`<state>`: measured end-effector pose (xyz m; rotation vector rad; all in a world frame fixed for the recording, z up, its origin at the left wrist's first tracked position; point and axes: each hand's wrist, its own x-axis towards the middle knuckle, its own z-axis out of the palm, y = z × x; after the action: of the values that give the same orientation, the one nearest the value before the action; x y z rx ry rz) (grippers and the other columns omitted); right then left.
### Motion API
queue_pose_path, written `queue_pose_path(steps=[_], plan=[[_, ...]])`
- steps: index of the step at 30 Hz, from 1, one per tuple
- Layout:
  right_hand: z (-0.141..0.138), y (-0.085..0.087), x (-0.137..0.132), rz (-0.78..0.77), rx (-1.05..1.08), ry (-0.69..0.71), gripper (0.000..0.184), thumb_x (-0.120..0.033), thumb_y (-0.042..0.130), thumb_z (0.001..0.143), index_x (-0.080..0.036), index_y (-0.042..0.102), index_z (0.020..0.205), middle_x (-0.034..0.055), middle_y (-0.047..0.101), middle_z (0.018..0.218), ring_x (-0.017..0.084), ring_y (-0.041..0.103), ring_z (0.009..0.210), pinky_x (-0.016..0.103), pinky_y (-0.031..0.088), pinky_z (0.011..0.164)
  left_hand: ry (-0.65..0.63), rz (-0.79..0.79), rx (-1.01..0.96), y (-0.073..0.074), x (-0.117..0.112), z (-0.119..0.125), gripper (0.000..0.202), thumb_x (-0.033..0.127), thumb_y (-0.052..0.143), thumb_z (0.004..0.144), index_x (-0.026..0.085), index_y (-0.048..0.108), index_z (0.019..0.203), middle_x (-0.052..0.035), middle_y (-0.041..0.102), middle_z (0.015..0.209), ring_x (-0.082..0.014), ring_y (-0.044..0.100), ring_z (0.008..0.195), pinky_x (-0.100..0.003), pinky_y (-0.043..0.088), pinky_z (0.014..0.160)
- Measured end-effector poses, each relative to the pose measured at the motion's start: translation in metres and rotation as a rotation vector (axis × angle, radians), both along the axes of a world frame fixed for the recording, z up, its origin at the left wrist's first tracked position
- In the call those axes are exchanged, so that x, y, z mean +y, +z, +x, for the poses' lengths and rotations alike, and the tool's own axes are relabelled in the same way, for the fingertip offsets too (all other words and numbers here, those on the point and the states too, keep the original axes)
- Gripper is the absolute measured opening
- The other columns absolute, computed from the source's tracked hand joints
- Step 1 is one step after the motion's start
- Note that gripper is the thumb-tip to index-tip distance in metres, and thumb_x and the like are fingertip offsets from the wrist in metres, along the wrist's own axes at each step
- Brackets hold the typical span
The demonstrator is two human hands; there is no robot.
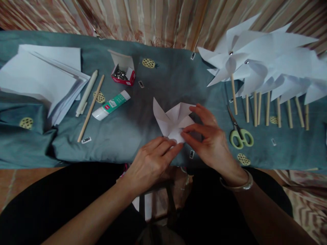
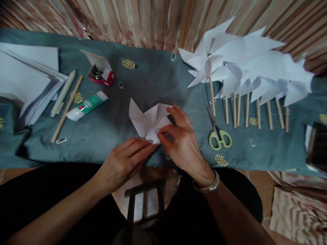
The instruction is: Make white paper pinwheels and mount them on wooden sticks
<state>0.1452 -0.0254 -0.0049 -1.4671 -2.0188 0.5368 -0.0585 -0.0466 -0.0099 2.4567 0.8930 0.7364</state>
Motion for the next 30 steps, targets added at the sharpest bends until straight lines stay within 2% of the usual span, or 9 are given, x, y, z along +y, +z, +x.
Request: queue_pose_path(steps=[6,12,20,30], plan=[[-0.007,0.0,-0.004,0.044,-0.065,-0.018,0.012,-0.018,0.059,0.088,-0.027,0.065,0.082,0.0039,0.052,0.144,0.029,0.038,0.142,0.052,0.037,0.116,0.02,-0.026,-0.073,-0.006,-0.002,0.003,0.026,0.011,0.051,0.093,0.01,0.06,0.117,-0.013,0.068,0.105,-0.0222,0.064,0.099,-0.039,0.061,0.081],[-0.007,-0.009,-0.004,0.187,-0.025,-0.016,0.008,-0.019,0.062,0.087,-0.028,0.064,0.087,0.0028,0.057,0.139,0.029,0.044,0.138,0.053,0.042,0.113,0.057,-0.09,-0.123,-0.01,-0.004,0.006,0.027,0.009,0.053,0.091,0.008,0.06,0.117,-0.0134,0.068,0.106,-0.0211,0.064,0.096,-0.037,0.061,0.08],[-0.008,-0.005,-0.006,0.211,-0.03,-0.001,0.012,-0.019,0.061,0.088,-0.027,0.064,0.096,0.0057,0.058,0.136,0.031,0.047,0.136,0.052,0.045,0.109,0.088,-0.127,-0.126,-0.012,-0.003,0.006,0.027,0.008,0.053,0.092,0.01,0.061,0.117,-0.012,0.069,0.106,-0.0196,0.064,0.096,-0.036,0.061,0.081],[-0.006,-0.007,-0.008,0.199,-0.06,0.042,0.017,-0.018,0.057,0.091,-0.028,0.069,0.097,0.0031,0.056,0.139,0.031,0.045,0.137,0.051,0.045,0.109,0.095,-0.114,-0.116,-0.01,-0.005,0.007,0.025,0.008,0.053,0.091,0.007,0.063,0.114,-0.0126,0.069,0.104,-0.02,0.064,0.094,-0.036,0.061,0.08]])
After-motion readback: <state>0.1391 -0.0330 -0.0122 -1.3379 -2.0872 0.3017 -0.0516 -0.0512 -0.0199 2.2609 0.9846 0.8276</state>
